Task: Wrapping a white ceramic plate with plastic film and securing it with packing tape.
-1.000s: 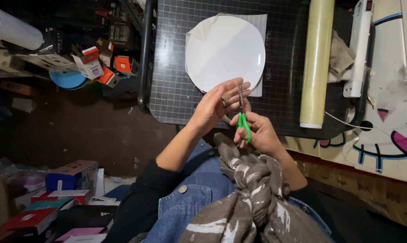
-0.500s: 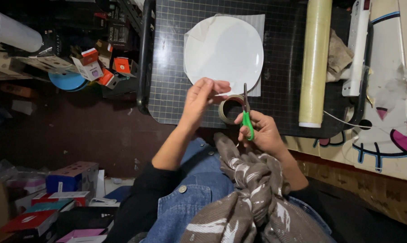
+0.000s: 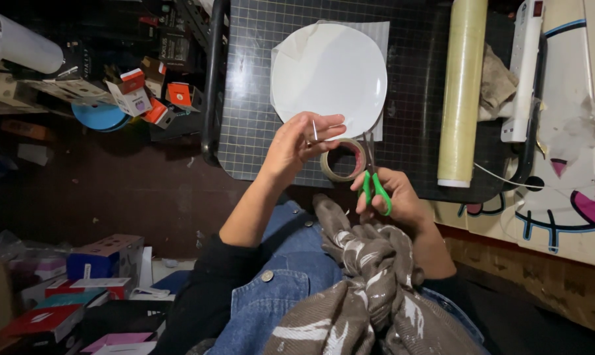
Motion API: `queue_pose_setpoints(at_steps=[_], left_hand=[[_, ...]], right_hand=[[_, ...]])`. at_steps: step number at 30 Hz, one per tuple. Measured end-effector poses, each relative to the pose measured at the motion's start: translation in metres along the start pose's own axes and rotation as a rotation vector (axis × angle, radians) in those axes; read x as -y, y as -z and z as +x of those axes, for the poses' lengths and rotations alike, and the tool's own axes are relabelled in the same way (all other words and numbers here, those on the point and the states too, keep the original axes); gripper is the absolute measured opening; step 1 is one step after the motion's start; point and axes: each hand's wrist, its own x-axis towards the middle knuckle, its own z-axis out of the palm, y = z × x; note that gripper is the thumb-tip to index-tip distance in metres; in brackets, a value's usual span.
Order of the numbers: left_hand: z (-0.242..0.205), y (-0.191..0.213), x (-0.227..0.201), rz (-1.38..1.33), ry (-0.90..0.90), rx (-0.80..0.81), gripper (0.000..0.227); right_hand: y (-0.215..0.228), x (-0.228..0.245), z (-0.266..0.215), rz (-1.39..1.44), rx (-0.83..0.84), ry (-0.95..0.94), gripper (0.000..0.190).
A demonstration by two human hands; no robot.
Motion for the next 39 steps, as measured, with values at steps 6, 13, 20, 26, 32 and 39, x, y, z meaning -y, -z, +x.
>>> queue_pose_setpoints(at_steps=[6,13,20,26,32,39], left_hand=[[0.004,0.007,0.003,-0.147,0.015,-0.019,0.039],[0.006,0.013,0.003,-0.19,0.04,-0.025,0.039],[0.005,0.011,-0.001,-0.147,0.049,-0.021,0.048],[0.007,0.011,-0.003,-0.107,0.063,-0.024,0.056],[0.006,0.013,-0.005,-0.086,0.072,-0.033,0.066],[0.006,0.019,0.02,-0.192,0.151,0.222,0.104]], right_hand=[[-0.003,0.023,0.003,-0.069,0.28,-0.161,0.078],[-0.01,0.054,0.001,-0.098,0.197,-0.348,0.088],[0.027,0.03,-0.016,-0.045,0.157,-0.246,0.092],[0.038,0.016,-0.015,-0.024,0.15,-0.188,0.09],[0.04,0.016,-0.018,0.0,0.112,-0.155,0.089],[-0.022,0.062,-0.014,0.052,-0.024,-0.185,0.079]])
